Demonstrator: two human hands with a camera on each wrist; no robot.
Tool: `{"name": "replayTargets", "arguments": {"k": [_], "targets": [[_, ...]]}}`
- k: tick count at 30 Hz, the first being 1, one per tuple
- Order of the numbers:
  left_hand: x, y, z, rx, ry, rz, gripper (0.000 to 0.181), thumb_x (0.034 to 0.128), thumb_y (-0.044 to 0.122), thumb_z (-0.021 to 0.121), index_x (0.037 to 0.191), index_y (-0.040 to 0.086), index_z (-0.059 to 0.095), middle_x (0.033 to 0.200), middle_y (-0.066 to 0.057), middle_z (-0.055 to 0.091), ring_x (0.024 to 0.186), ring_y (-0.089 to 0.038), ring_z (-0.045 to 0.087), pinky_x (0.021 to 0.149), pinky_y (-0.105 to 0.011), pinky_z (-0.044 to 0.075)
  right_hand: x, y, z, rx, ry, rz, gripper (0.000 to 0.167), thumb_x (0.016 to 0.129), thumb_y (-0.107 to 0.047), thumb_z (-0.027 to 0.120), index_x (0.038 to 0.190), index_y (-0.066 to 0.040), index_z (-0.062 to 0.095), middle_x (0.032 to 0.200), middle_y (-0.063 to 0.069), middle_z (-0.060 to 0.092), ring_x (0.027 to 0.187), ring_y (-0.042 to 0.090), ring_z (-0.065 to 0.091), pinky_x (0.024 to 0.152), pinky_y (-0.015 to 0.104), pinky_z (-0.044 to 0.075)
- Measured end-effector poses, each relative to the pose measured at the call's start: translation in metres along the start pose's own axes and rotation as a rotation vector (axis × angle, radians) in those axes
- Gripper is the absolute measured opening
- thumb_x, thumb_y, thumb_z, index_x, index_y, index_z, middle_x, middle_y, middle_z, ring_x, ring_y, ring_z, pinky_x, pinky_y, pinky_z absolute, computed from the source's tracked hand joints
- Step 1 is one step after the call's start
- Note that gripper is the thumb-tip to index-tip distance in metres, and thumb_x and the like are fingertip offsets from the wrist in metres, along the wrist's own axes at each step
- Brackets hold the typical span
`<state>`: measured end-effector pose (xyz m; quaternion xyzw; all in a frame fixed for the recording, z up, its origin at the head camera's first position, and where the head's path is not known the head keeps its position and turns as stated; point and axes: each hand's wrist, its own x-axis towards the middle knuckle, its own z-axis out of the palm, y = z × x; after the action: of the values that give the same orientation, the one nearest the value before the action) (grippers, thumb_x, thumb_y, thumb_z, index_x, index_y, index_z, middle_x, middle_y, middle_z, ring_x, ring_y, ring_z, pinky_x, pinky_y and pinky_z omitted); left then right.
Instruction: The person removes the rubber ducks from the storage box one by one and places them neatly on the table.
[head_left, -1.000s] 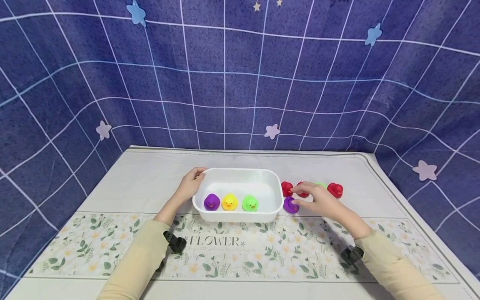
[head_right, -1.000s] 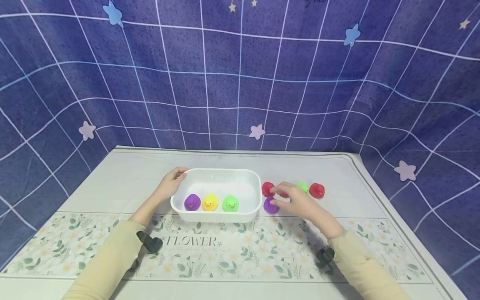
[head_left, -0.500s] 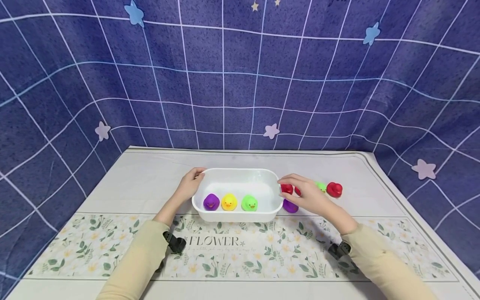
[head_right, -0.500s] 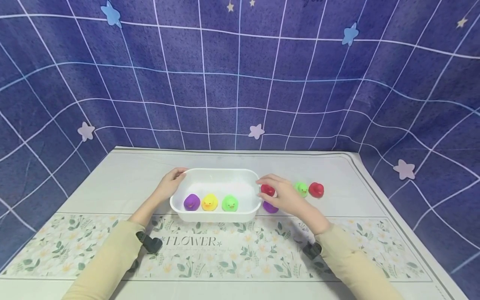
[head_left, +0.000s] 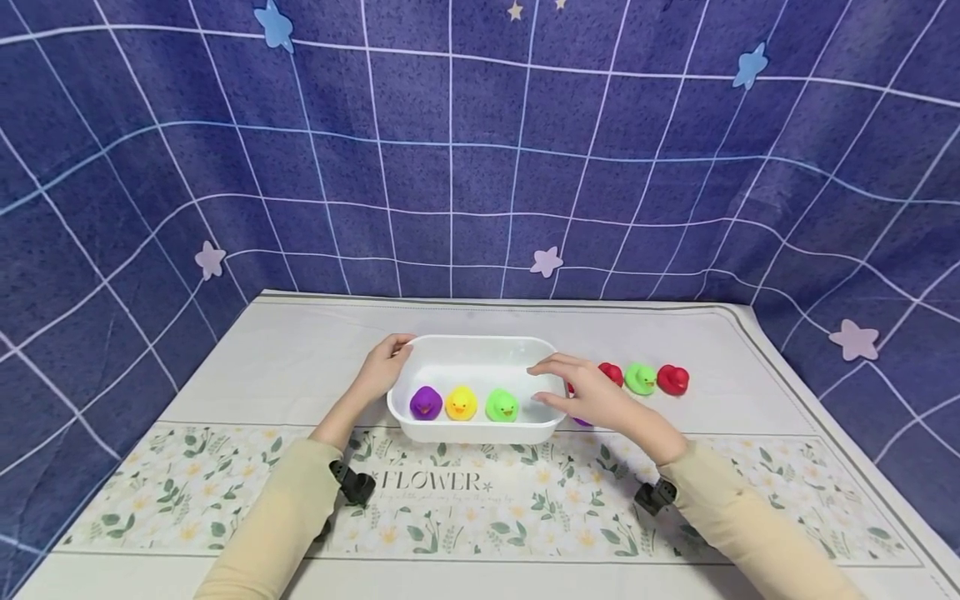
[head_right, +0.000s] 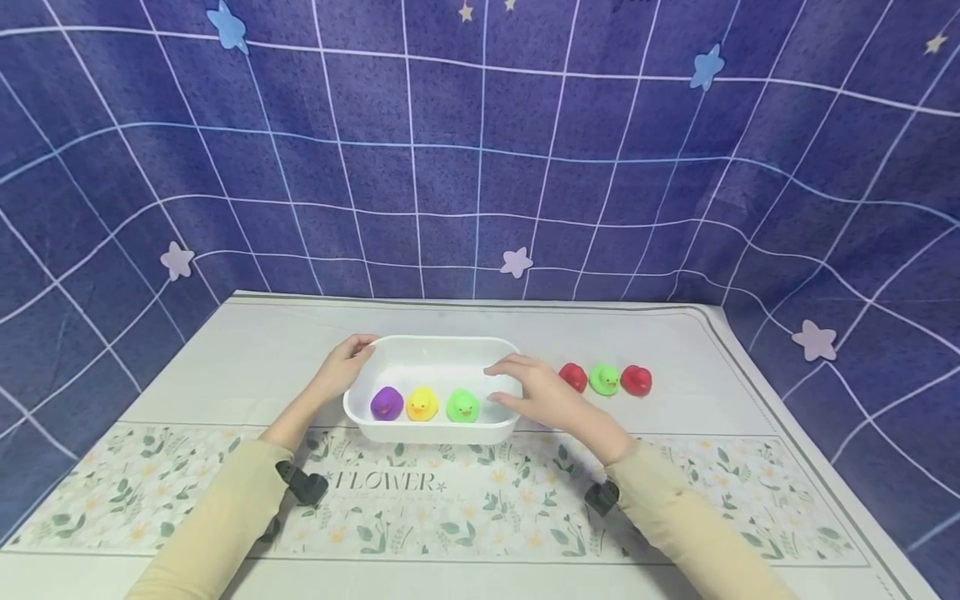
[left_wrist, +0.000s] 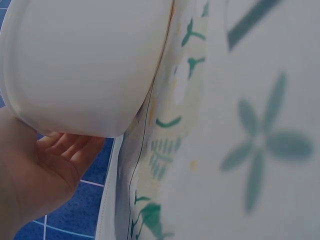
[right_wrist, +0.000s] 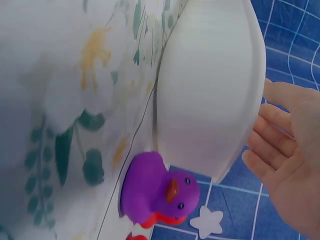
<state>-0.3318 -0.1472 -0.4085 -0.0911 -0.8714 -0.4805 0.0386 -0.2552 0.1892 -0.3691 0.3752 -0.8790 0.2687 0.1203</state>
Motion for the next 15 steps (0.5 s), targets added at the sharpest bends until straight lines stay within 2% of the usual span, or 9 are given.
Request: {"name": "replayTargets", "arguments": {"k": [3, 7, 15], "targets": [[0.000, 0.001, 0.000, -0.001, 0.002, 0.001, 0.035, 0.1002, 0.017, 0.041, 0.129, 0.000, 0.050, 0.123, -0.023, 0.057, 0.114, -0.034, 0.054, 0.098, -0.045, 0.045, 0.003, -0.001, 0.003, -0.016, -0.026, -0.006, 0.035, 0.085, -0.020, 0.069, 0.116, -0.004, 0.063, 0.113, 0.005, 0.065, 0.075, 0.018, 0.061, 0.070, 0.028, 0.053], [0.000, 0.001, -0.001, -0.001, 0.003, 0.002, 0.034, 0.1002, 0.017, 0.041, 0.128, -0.001, 0.050, 0.124, -0.023, 0.057, 0.115, -0.035, 0.054, 0.098, -0.045, 0.045, 0.007, -0.003, 0.008, -0.020, -0.056, -0.018, 0.035, 0.085, -0.019, 0.069, 0.116, -0.004, 0.064, 0.113, 0.005, 0.065, 0.107, 0.021, 0.061, 0.093, 0.038, 0.050], [-0.001, 0.002, -0.001, -0.008, 0.003, -0.001, 0.034, 0.1001, 0.017, 0.041, 0.129, -0.001, 0.050, 0.124, -0.023, 0.056, 0.115, -0.035, 0.054, 0.098, -0.045, 0.045, 0.014, -0.006, 0.016, 0.015, -0.120, -0.026, 0.039, 0.084, -0.021, 0.070, 0.117, -0.002, 0.063, 0.113, 0.008, 0.065, 0.107, 0.020, 0.061, 0.091, 0.036, 0.052]]}}
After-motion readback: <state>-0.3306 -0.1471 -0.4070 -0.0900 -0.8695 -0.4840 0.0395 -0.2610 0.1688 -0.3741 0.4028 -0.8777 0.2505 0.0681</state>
